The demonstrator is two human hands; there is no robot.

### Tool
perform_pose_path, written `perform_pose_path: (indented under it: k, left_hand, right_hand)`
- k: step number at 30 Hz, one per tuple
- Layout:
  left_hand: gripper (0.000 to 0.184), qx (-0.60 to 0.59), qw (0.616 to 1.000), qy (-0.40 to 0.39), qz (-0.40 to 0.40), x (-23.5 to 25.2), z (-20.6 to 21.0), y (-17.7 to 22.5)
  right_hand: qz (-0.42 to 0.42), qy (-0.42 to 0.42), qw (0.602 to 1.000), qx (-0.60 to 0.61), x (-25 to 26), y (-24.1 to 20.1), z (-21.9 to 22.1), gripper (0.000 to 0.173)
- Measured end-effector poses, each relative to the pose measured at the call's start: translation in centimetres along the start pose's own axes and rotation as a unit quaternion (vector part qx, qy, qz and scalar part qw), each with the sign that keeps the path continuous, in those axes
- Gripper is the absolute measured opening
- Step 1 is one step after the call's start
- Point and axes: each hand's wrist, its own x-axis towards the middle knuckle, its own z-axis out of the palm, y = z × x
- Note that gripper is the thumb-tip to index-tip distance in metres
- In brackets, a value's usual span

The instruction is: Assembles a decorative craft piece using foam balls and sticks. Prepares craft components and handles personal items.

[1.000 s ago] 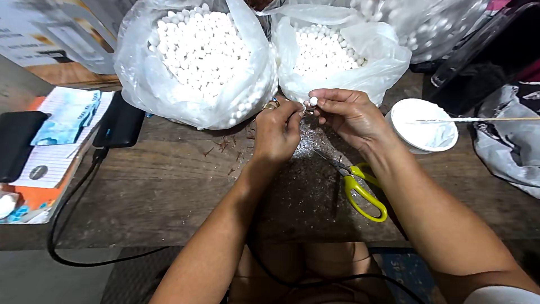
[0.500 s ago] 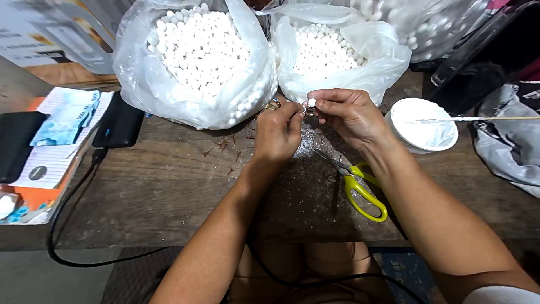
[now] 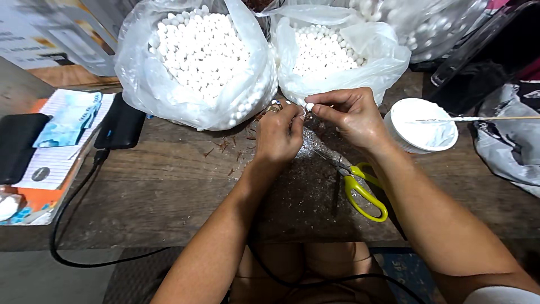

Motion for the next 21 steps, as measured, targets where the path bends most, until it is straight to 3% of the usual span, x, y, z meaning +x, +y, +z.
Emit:
perform_pose_path:
  k: [21]
  left_hand:
    - [0.011, -0.011, 0.999, 0.036, -0.004, 0.01, 0.27, 0.27]
  right_hand:
    - [-0.025, 0.002, 0.999, -0.027, 0.0, -0.07, 0.43, 0.011]
